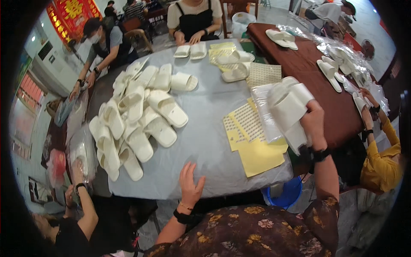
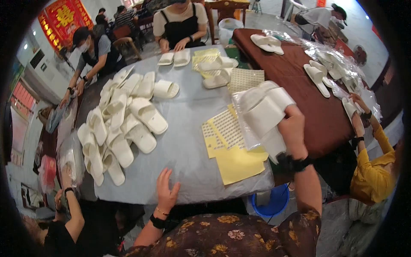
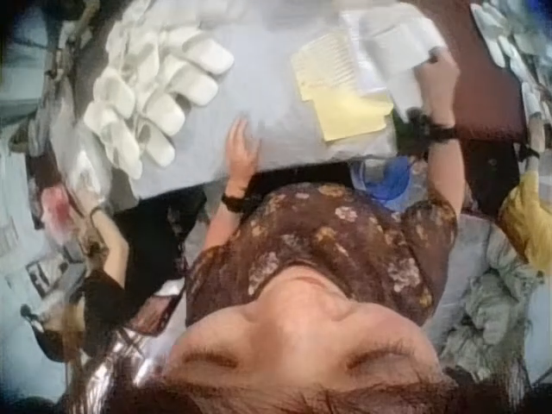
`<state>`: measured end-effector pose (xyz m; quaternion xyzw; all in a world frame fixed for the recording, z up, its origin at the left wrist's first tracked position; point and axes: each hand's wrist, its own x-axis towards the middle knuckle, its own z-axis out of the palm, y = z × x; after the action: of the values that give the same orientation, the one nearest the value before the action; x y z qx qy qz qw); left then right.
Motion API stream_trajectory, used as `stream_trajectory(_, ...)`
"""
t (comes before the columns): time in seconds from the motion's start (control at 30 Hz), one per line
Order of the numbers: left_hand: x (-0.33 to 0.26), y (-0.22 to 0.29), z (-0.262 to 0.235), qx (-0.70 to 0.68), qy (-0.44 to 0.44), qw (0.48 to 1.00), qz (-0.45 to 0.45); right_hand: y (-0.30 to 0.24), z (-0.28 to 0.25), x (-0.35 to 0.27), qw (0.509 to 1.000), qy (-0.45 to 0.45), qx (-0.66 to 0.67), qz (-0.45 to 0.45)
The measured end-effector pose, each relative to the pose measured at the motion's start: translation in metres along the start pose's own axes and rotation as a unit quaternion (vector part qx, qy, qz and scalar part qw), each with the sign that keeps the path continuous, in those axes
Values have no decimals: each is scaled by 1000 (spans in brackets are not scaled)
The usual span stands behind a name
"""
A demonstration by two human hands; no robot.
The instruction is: Peeling small circular labels from a yellow sheet and applying them to the soles of white house slippers.
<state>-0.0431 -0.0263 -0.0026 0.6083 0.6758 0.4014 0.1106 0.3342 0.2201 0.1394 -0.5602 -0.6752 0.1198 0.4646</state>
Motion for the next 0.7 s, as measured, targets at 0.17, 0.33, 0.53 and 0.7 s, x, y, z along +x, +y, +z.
stream_trajectory(0.17, -2, 37, -21, -102, -27, 994, 21, -88, 99, -98, 982, -145, 85, -92)
stream_trajectory(0.33, 1, 16, -30, -87, -26, 996, 7, -133, 160, -154, 962, -272, 11, -33)
stream_trajectory(0.53, -1, -27, -34, 25, 48, 996, -73, -99, 147, -159, 945, -325, 43, 13)
stream_trajectory(0.7, -12, -5, -22, 89, 38, 995, 25, -69, 130, -169, 946, -319, -8, 55)
